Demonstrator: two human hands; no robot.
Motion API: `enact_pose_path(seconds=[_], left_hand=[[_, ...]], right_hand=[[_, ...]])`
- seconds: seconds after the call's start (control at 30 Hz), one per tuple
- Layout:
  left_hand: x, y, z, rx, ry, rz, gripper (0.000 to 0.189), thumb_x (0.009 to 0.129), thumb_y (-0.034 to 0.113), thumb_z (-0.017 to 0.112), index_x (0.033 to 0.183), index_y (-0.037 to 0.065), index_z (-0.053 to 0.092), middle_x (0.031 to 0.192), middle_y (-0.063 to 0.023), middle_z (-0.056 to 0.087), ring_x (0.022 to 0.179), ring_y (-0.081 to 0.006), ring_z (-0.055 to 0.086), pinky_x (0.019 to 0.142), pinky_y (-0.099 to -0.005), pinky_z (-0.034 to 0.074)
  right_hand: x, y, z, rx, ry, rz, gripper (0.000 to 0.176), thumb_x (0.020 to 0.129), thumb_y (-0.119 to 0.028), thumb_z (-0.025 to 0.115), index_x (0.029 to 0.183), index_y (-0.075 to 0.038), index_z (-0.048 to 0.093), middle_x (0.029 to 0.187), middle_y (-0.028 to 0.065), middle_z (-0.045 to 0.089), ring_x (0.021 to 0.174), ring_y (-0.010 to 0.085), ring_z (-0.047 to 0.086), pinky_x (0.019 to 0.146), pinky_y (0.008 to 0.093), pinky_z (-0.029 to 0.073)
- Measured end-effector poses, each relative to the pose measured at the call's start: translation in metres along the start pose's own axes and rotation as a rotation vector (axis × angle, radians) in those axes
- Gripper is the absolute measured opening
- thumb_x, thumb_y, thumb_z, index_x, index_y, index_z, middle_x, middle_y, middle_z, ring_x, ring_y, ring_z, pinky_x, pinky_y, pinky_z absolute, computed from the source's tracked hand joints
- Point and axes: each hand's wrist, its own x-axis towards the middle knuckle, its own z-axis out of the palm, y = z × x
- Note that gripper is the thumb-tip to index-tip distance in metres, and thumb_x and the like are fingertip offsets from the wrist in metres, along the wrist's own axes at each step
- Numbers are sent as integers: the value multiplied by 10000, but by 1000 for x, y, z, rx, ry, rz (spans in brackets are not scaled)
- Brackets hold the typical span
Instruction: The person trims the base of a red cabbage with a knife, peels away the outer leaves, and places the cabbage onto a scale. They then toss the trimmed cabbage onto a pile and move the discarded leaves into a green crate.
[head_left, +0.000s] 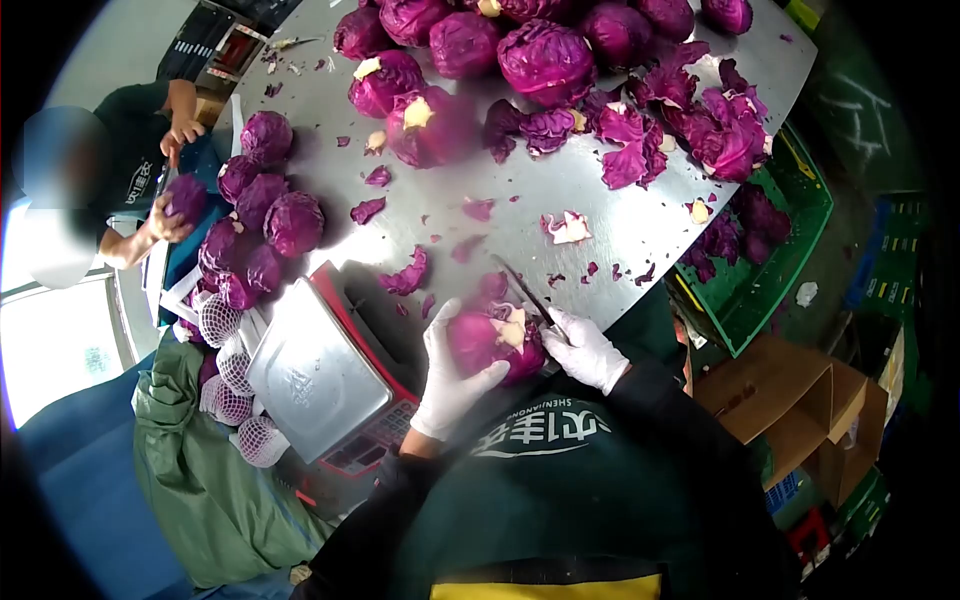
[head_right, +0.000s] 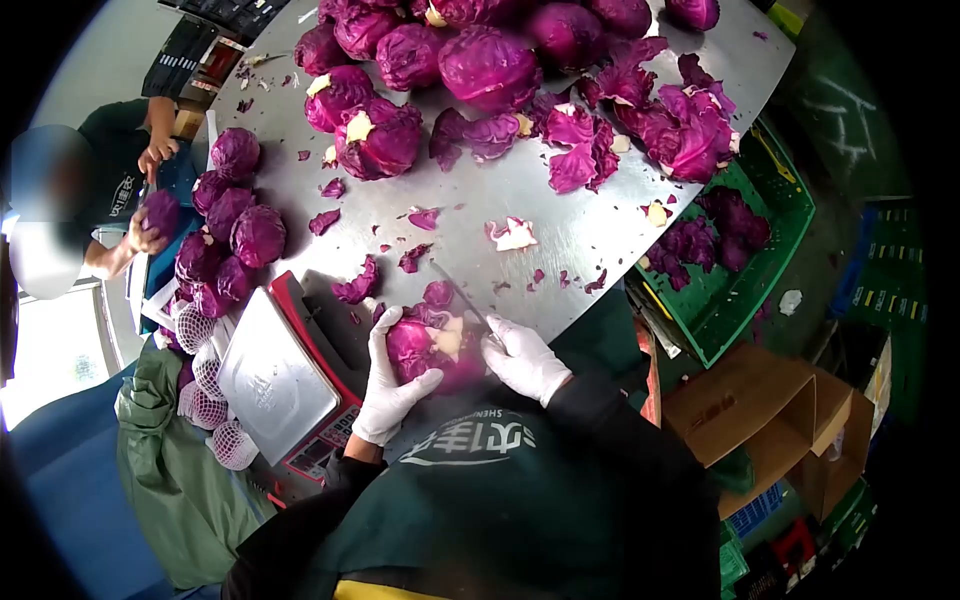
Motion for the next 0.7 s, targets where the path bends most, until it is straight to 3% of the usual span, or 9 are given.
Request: enact_pose_path(seconds=[0.1, 0.17, 0.23, 0.3, 0.33, 0.43, 0.47, 0.57, 0.7], left_hand=[[19, 29, 18, -200, -22, 142, 1074, 697, 68, 877, 1522, 74, 189, 1458, -116, 317, 1347, -239, 377, 1136, -395, 342], [37, 17, 30, 155, 65, 278, 1116, 677, 94, 895, 1527, 59, 172, 1460, -136, 323, 1352, -247, 376, 1136, -400, 342], [45, 19, 40, 180, 101, 248, 1140, 651, 152, 919, 1521, 52, 189, 1449, -142, 323, 1349, -251, 372, 1135, -406, 339], [49, 25, 44, 289, 125, 306, 1154, 637, 196, 934, 1519, 50, 204, 1435, -145, 326, 1345, -252, 369, 1132, -409, 341], [49, 27, 45, 365, 136, 351, 1158, 632, 214, 939, 1518, 51, 211, 1427, -145, 329, 1342, -252, 368, 1131, -410, 343], [51, 27, 46, 318, 125, 302, 1171, 621, 236, 945, 1518, 44, 218, 1418, -149, 326, 1336, -251, 368, 1132, -410, 342], [54, 23, 47, 264, 140, 335, 1215, 590, 432, 933, 1500, 9, 248, 1324, -187, 355, 1248, -342, 366, 1074, -459, 352], [56, 20, 49, 191, 134, 335, 1206, 588, 435, 931, 1496, 12, 258, 1312, -177, 364, 1245, -338, 364, 1073, -456, 343], [58, 21, 50, 189, 131, 334, 1185, 587, 428, 927, 1489, 19, 276, 1301, -161, 386, 1237, -323, 360, 1077, -459, 318]], right_hand=[[-7, -23, -13, -234, 252, -244, 463, 926, -158, 562, 1380, -80, 523, 1046, 200, 633, 928, 388, 627, 849, 404, 514], [-4, -24, -24, -345, 328, -435, 458, 939, -158, 557, 1393, -99, 527, 1040, 181, 625, 915, 351, 623, 820, 401, 517], [-6, -27, -35, -529, 407, -576, 470, 958, -198, 561, 1419, -122, 510, 1008, 166, 635, 872, 332, 629, 780, 394, 523], [-19, -29, -36, -652, 528, -476, 508, 980, -232, 539, 1473, -144, 450, 960, 165, 635, 847, 311, 631, 735, 398, 519], [-28, -39, -37, -759, 526, -402, 585, 985, -253, 520, 1535, -157, 344, 856, 148, 644, 742, 308, 643, 649, 410, 517], [-44, -49, -28, -667, 387, -259, 631, 987, -262, 507, 1564, -156, 273, 760, 127, 638, 615, 310, 632, 553, 411, 499], [-41, -46, -24, -671, 416, -292, 661, 980, -273, 518, 1571, -155, 247, 687, 103, 622, 523, 312, 606, 497, 413, 483], [-22, -26, -17, -685, 530, -458, 646, 979, -271, 523, 1563, -157, 271, 692, 108, 621, 539, 302, 613, 505, 404, 488], [-10, -21, -14, -717, 592, -458, 592, 982, -279, 517, 1537, -169, 340, 646, 101, 598, 537, 287, 622, 499, 401, 492]])
